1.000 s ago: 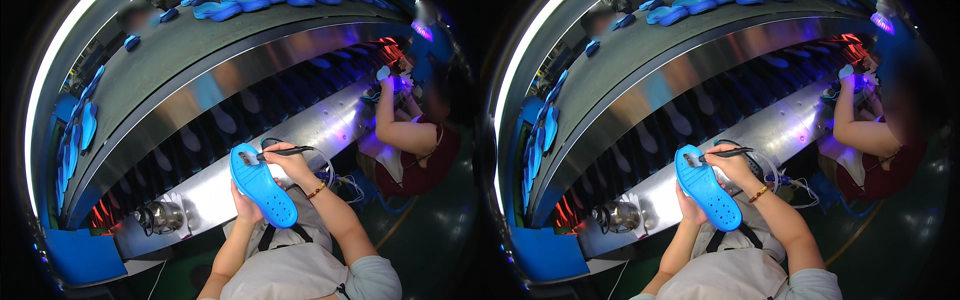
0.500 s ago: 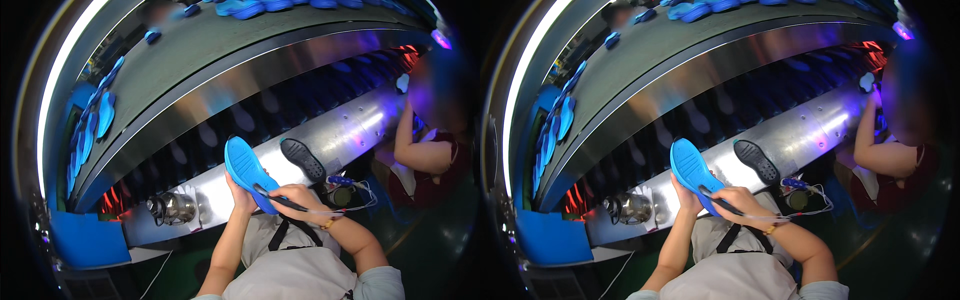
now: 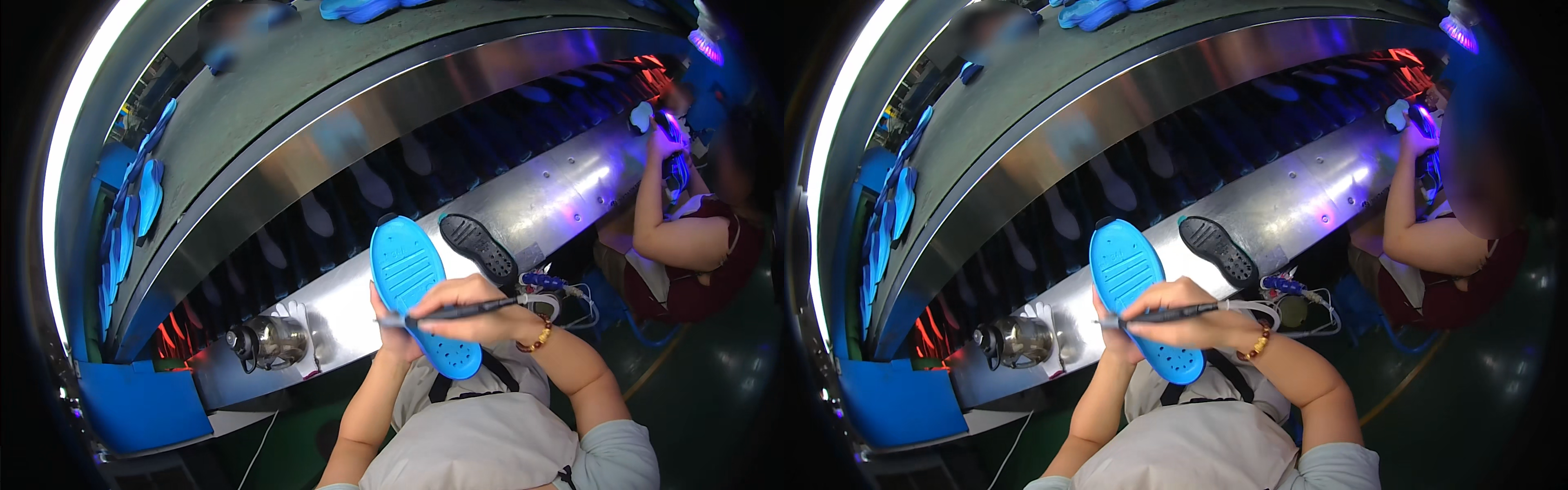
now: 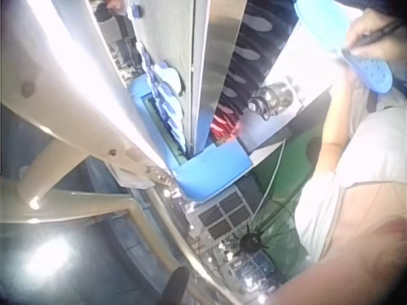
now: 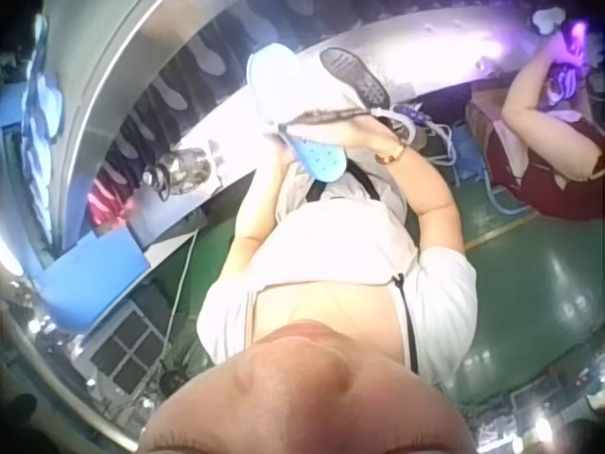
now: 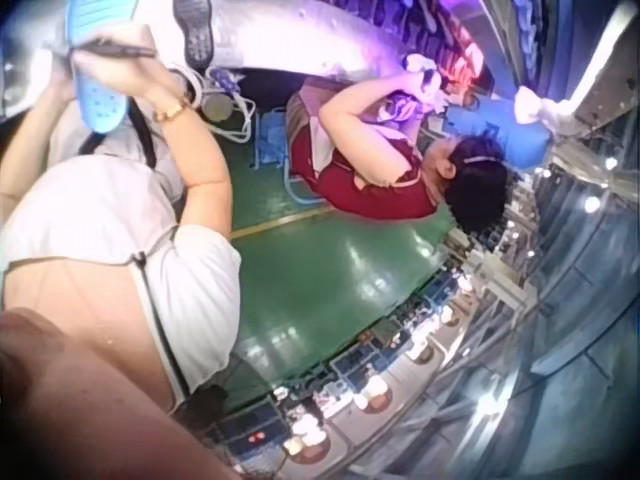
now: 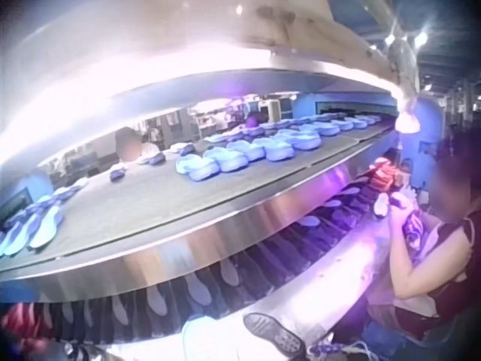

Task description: The person repeatedly picks up blue slipper soles from a conveyor belt, scrubs them with a brush, and places them back on the belt. The person handles each slipper one at a time, focusing on the sole surface.

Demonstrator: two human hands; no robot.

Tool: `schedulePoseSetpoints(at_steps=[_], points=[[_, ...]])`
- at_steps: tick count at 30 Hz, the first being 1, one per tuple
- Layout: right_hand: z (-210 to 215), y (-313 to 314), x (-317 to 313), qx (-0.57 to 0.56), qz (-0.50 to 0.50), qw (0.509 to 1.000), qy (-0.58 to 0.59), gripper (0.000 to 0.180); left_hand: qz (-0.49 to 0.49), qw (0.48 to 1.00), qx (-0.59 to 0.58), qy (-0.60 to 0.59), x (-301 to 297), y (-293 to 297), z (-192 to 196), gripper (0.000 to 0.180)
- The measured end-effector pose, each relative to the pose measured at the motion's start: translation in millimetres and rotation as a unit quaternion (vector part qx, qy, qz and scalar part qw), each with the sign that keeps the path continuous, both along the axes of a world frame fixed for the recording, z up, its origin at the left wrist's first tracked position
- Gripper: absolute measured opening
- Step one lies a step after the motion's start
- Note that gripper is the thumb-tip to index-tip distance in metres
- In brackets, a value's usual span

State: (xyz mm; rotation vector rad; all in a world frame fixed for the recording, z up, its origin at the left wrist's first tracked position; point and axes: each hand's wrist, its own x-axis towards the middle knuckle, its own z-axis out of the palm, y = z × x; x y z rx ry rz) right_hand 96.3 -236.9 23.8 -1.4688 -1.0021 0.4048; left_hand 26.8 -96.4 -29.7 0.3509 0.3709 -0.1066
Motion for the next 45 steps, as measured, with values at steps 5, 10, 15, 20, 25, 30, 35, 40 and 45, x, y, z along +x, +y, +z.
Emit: schedulePoseSetpoints(at_steps=[5,10,15,20,25,30,35,40,45], points=[[14.3,-14.8,8.9,0.030,-0.044,0.957,0.284,0.017,-0.076,0.986,-0.025,-0.148,-2.5,4.7,-1.0,0.084],[15.6,-16.2,2.6,0.011,0.060,0.998,0.021,0.021,-0.017,0.988,-0.028,-0.152,-1.9,9.1,-0.7,0.078],[6.7,-18.3,13.7,-0.034,-0.049,0.984,0.168,0.018,0.027,0.993,0.071,-0.093,10.3,4.3,16.9,0.087],[15.1,-25.6,3.2,0.037,0.151,0.988,0.021,0.021,0.106,0.970,0.152,-0.158,8.7,11.0,5.4,0.097],[-0.9,-27.9,5.6,-0.027,0.026,0.999,-0.015,0.024,0.229,0.944,0.159,-0.176,12.0,17.6,12.8,0.101],[0.5,-38.2,3.6,0.050,0.115,0.986,0.108,0.024,0.220,0.921,0.160,-0.280,5.6,28.6,23.0,0.095],[0.2,-37.8,-0.3,-0.007,0.092,0.995,0.047,0.023,0.211,0.922,0.159,-0.283,9.2,37.7,22.4,0.094],[-8.1,-26.8,7.5,0.005,-0.011,0.995,0.102,0.023,0.217,0.931,0.192,-0.223,9.0,49.3,6.9,0.103],[-5.8,-25.0,-0.9,-0.009,0.134,0.979,0.155,0.023,0.187,0.922,0.235,-0.245,4.4,61.5,-4.8,0.101]])
